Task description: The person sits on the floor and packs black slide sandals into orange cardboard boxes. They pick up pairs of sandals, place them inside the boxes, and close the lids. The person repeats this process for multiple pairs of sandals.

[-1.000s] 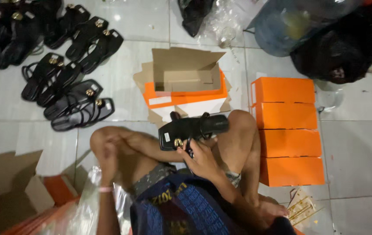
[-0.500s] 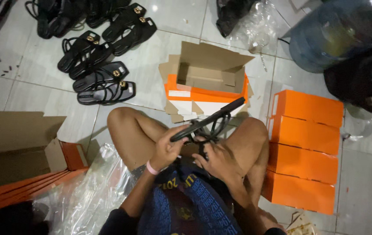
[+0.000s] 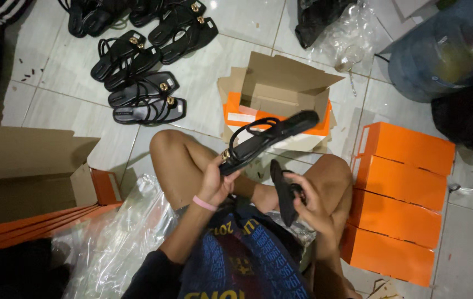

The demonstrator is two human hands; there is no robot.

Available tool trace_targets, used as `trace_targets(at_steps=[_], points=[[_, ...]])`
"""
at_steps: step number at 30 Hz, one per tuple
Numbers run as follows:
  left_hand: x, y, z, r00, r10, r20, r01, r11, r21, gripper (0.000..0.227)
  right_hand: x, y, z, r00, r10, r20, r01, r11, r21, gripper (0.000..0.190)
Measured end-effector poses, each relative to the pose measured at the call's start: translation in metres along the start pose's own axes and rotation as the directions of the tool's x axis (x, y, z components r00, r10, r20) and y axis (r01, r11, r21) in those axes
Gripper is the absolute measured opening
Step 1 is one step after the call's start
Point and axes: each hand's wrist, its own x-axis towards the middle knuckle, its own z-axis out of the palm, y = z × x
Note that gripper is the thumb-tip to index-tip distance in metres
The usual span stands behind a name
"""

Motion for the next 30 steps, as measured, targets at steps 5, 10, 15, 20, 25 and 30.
trace_targets(at_steps=[5, 10, 15, 20, 25, 30], points=[[0.011, -0.004, -0.010, 0.980, -0.159, -0.118, 0.160, 0.987, -0.003, 0.048, -0.011, 0.013, -0.007, 0.995, 0.103, -0.014, -0.097, 0.965, 0.243, 0.078], [-0.006, 0.019, 0.000, 0.937, 0.272, -0.217, -0.140, 0.865, 0.481, 0.035, -0.019, 0.003, -0.013, 0.998, -0.018, -0.068, 0.021, 0.999, 0.045, 0.078], [-0.040, 0.055, -0.043, 0.915, 0.366, -0.170, -0.160, 0.716, 0.680, 0.031, -0.032, -0.031, -0.028, 0.994, 0.023, -0.105, -0.054, 0.952, -0.302, 0.075], [-0.048, 0.039, -0.086, 0.901, 0.388, 0.196, -0.300, 0.229, 0.926, 0.027, -0.018, -0.057, -0.029, 0.992, 0.105, -0.066, -0.120, 0.952, -0.282, 0.072], [-0.055, 0.024, -0.061, 0.953, 0.282, 0.113, -0.101, -0.056, 0.993, 0.031, -0.011, -0.078, -0.030, 0.962, -0.269, -0.049, 0.232, 0.898, -0.374, 0.073], [-0.063, 0.044, 0.001, 0.905, 0.342, 0.253, 0.048, -0.675, 0.737, 0.045, -0.003, -0.070, -0.023, 0.946, -0.029, -0.324, 0.160, 0.909, 0.385, 0.053]])
